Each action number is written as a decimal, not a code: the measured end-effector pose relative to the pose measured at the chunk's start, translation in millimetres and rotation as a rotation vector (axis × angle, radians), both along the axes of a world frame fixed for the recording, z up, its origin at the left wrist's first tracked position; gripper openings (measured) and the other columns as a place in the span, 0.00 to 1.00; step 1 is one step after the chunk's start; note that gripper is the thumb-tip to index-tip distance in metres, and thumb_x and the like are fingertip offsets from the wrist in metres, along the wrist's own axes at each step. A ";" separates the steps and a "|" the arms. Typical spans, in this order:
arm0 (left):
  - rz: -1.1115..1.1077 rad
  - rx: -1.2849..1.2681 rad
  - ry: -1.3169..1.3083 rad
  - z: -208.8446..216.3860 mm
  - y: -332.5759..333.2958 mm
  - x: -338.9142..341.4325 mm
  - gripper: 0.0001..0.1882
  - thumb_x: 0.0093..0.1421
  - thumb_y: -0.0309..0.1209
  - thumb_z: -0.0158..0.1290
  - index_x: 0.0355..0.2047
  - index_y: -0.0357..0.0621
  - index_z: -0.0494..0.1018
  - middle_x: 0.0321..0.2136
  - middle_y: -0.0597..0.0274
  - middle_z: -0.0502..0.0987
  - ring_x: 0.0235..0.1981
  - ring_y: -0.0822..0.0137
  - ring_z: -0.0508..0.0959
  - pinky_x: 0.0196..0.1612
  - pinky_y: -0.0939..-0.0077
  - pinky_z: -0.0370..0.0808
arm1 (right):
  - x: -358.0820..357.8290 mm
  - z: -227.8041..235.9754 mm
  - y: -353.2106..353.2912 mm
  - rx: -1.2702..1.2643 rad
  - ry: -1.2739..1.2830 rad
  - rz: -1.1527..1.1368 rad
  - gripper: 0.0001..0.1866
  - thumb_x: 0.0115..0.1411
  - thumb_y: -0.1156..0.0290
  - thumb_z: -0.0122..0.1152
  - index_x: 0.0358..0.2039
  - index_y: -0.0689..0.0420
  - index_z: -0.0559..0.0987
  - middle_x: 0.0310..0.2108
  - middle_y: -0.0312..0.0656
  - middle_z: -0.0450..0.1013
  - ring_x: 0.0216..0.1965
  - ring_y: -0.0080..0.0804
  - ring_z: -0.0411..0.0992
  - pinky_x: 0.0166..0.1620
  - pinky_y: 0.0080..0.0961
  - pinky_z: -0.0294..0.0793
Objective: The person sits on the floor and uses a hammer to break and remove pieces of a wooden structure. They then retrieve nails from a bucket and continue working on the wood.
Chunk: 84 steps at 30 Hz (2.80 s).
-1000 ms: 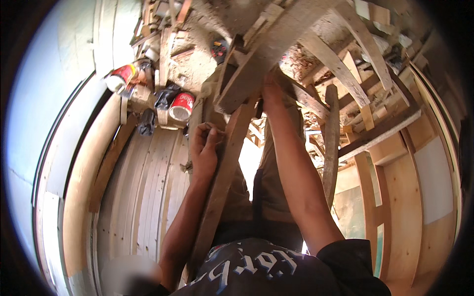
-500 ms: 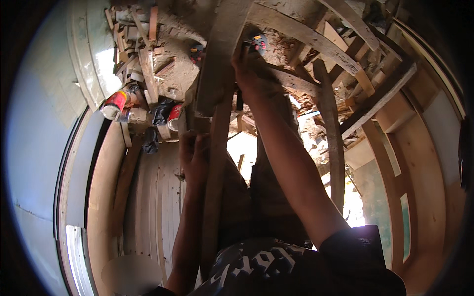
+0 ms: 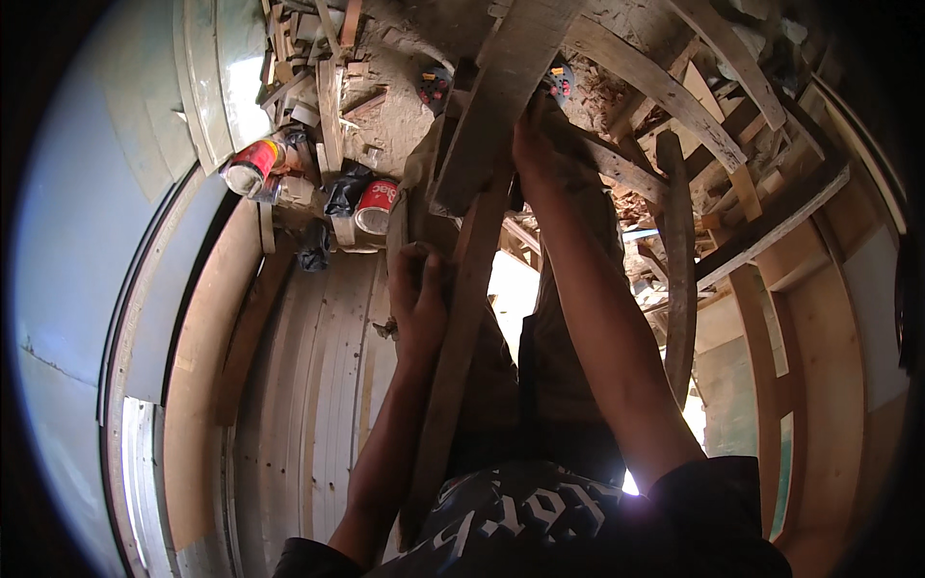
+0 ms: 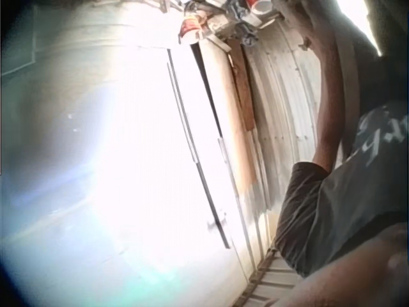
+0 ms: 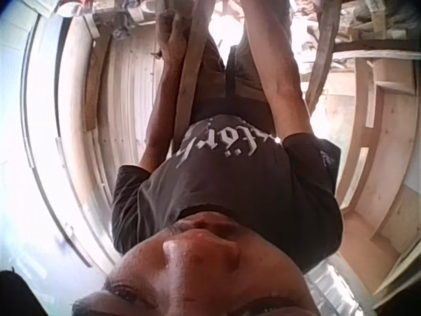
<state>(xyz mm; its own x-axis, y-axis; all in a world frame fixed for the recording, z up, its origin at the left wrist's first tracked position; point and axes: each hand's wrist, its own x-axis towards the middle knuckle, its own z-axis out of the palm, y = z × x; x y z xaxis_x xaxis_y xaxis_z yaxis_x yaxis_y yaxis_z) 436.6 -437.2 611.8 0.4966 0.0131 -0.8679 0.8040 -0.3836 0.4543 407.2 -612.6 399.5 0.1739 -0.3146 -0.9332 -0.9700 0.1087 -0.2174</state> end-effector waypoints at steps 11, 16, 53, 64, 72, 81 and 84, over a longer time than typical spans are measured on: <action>0.074 -0.121 -0.194 -0.8 -37.5 56.3 0.06 0.68 0.27 0.50 0.43 0.38 0.71 0.34 0.61 0.78 0.38 0.75 0.76 0.44 0.78 0.72 | 8.8 14.9 6.0 -0.067 0.114 -0.439 0.40 0.57 0.34 0.58 0.44 0.65 0.79 0.37 0.57 0.78 0.43 0.51 0.77 0.44 0.41 0.73; -0.085 -0.270 -0.151 -22.6 -89.0 91.1 0.06 0.67 0.25 0.52 0.43 0.37 0.72 0.35 0.60 0.78 0.39 0.73 0.78 0.45 0.79 0.74 | 6.5 16.1 3.8 -0.114 -0.025 -0.379 0.35 0.59 0.40 0.61 0.45 0.65 0.79 0.35 0.51 0.78 0.40 0.43 0.77 0.43 0.39 0.73; -0.984 0.184 -0.887 -276.7 -130.8 73.3 0.15 0.64 0.43 0.53 0.33 0.44 0.78 0.30 0.58 0.82 0.35 0.54 0.82 0.42 0.60 0.76 | -25.8 27.8 15.7 0.299 -0.182 -1.017 0.21 0.60 0.50 0.65 0.42 0.55 0.80 0.28 0.31 0.74 0.26 0.19 0.71 0.24 0.21 0.72; -0.901 0.213 -0.657 -266.1 -124.4 64.1 0.12 0.62 0.38 0.56 0.35 0.43 0.81 0.30 0.60 0.84 0.36 0.60 0.84 0.42 0.67 0.78 | -28.5 21.4 19.8 0.273 -0.273 -1.028 0.20 0.61 0.52 0.66 0.42 0.56 0.78 0.24 0.28 0.70 0.18 0.14 0.64 0.20 0.16 0.63; -0.860 0.194 -0.698 -264.8 -123.9 61.1 0.10 0.61 0.36 0.55 0.35 0.43 0.80 0.30 0.60 0.84 0.35 0.61 0.84 0.42 0.67 0.78 | -31.3 26.1 28.4 0.245 -0.439 -1.186 0.20 0.59 0.57 0.70 0.43 0.57 0.78 0.24 0.27 0.69 0.18 0.11 0.61 0.19 0.15 0.60; -0.909 0.167 -0.692 -261.2 -129.0 65.0 0.11 0.61 0.35 0.55 0.35 0.40 0.79 0.30 0.57 0.83 0.35 0.58 0.84 0.42 0.67 0.78 | -30.1 36.1 22.1 0.278 -0.431 -1.249 0.17 0.60 0.60 0.68 0.41 0.59 0.80 0.29 0.31 0.75 0.28 0.14 0.69 0.30 0.16 0.68; -0.916 0.226 -0.673 -258.7 -131.7 63.1 0.11 0.61 0.35 0.56 0.35 0.40 0.79 0.30 0.57 0.83 0.35 0.58 0.84 0.43 0.66 0.78 | -33.0 36.1 19.3 0.308 -0.350 -1.210 0.17 0.62 0.60 0.67 0.44 0.61 0.81 0.32 0.34 0.78 0.32 0.15 0.73 0.34 0.16 0.72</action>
